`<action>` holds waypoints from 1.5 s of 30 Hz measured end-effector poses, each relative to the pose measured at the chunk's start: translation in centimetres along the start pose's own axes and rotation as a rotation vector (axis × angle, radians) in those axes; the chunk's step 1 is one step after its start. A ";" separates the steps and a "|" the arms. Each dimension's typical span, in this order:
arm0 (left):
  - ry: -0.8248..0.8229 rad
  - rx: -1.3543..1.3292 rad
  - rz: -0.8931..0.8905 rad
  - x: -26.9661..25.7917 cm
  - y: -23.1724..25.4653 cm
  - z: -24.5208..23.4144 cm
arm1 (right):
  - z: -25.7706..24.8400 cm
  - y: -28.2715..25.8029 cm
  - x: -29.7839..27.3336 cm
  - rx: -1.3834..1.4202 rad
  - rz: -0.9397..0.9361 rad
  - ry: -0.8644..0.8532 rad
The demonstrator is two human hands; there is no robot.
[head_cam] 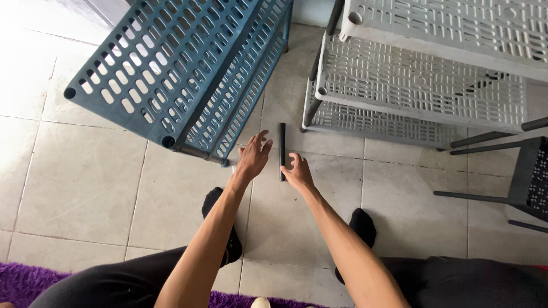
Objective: The person kneels on the tiled floor assembling plastic storage racks. They insert blue plastic tubes into the corner sockets of a blue perforated shelf, press the shelf panels onto the tube legs to build a tiered rack, then handle a white tiered rack and adjust its shelves and legs.
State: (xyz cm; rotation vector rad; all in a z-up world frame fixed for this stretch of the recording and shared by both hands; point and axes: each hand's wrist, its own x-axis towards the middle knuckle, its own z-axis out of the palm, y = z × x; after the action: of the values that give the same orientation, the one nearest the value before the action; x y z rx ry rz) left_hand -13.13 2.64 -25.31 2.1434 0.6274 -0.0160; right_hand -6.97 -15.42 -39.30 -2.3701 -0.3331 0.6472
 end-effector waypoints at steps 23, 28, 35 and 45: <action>0.006 0.170 0.431 -1.3 22.9 -10.8 | -29.2 -17.1 -12.4 -0.104 -0.543 0.287; -0.022 0.211 0.471 -1.5 26.7 -12.7 | -35.6 -19.3 -14.3 -0.208 -0.614 0.249; 0.013 0.097 0.481 0.6 28.0 -12.6 | -39.7 -20.3 -13.6 -0.275 -0.563 0.283; 0.155 -0.187 0.534 5.9 28.1 -11.0 | -40.4 -18.9 -10.4 -0.222 -0.478 0.296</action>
State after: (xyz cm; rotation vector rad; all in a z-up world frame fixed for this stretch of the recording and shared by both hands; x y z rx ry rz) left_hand 2.07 -0.12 1.26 2.0776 0.1191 0.4837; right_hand 4.28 -26.46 3.73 -2.4151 -0.8380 0.0364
